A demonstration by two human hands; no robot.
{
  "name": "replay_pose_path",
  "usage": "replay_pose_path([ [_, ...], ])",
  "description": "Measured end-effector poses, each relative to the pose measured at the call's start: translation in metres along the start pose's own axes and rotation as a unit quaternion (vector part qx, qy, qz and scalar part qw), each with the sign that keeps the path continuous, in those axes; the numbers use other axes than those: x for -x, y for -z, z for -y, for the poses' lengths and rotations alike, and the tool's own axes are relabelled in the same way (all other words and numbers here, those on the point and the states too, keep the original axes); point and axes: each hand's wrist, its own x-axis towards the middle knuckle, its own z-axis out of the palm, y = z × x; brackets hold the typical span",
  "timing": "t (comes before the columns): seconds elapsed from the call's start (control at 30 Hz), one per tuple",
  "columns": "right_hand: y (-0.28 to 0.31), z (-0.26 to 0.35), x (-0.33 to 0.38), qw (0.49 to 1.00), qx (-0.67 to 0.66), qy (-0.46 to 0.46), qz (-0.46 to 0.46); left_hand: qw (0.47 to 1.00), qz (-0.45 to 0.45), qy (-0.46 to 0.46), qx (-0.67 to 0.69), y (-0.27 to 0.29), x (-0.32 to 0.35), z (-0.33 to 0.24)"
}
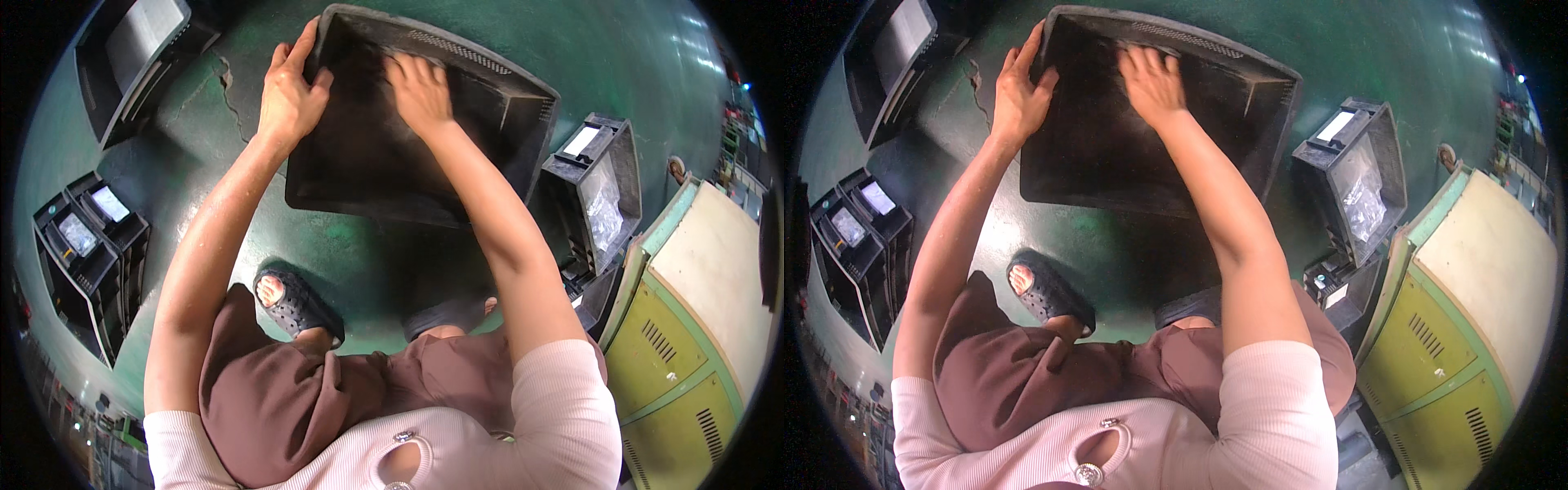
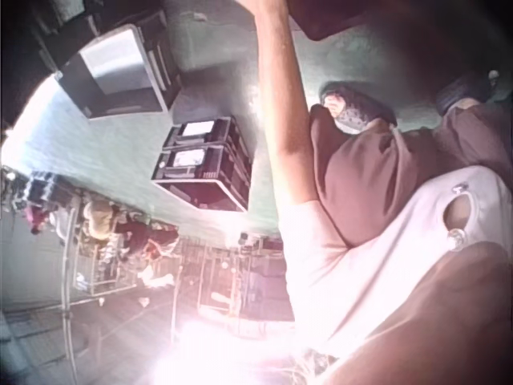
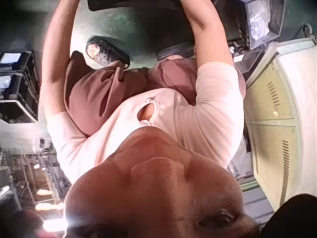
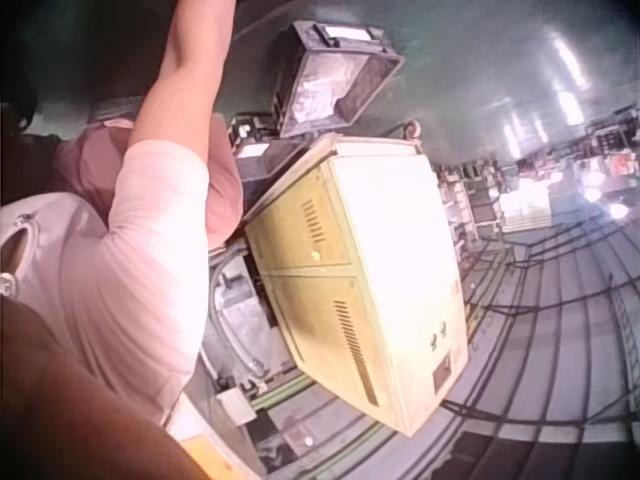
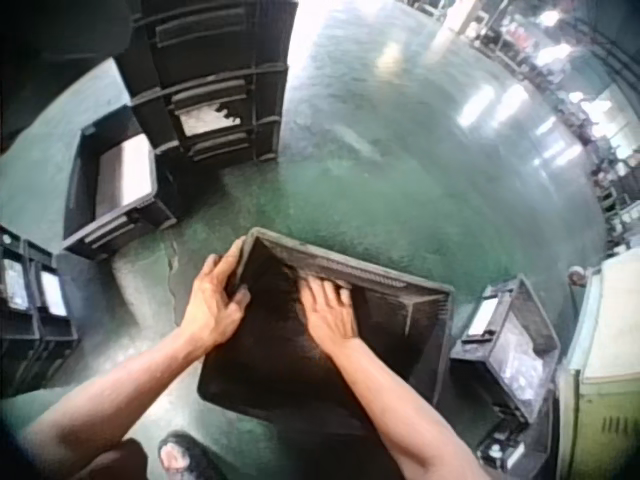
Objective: The person wipes the inside of black plastic crates with a cloth, then walks outside to rinse the cloth in a bucket of water using a red scoop, and returns to continue wiping additional crates.
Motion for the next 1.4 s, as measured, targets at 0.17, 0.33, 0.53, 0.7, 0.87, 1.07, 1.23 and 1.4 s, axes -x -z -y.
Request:
replay_pose_path([
  [0.17, 0.028, -0.070, 0.071, 0.966, 0.169, -0.157, 0.117, 1.000, -0.016, -0.018, 0.011, -0.001, -0.003, 0.006],
  [0.33, 0.024, -0.068, 0.065, 0.897, 0.187, -0.330, 0.228, 1.000, 0.014, 0.021, 0.009, -0.004, -0.002, -0.004],
  [0.53, 0.067, -0.008, 0.088, 0.783, 0.050, -0.340, 0.519, 0.999, 0.001, 0.032, -0.025, -0.001, -0.004, 0.002],
  [0.7, 0.088, -0.027, 0.071, 0.782, 0.002, -0.395, 0.483, 0.998, -0.031, 0.063, 0.003, 0.006, 0.031, -0.001],
  [0.87, 0.052, -0.047, 0.019, 0.943, -0.051, -0.232, 0.234, 0.990, 0.139, 0.023, 0.008, 0.064, 0.185, -0.001],
  [1.07, 0.092, 0.031, 0.043, 0.877, -0.096, -0.167, 0.440, 0.980, 0.198, -0.024, 0.025, 0.114, 0.088, -0.034],
  [1.23, 0.133, 0.025, 0.070, 0.795, -0.148, -0.304, 0.504, 0.958, 0.036, -0.260, -0.112, 0.061, -0.031, -0.032],
  [1.4, 0.167, 0.025, 0.086, 0.815, -0.136, -0.543, 0.150, 0.927, 0.225, -0.163, -0.253, 0.024, -0.051, -0.035],
])
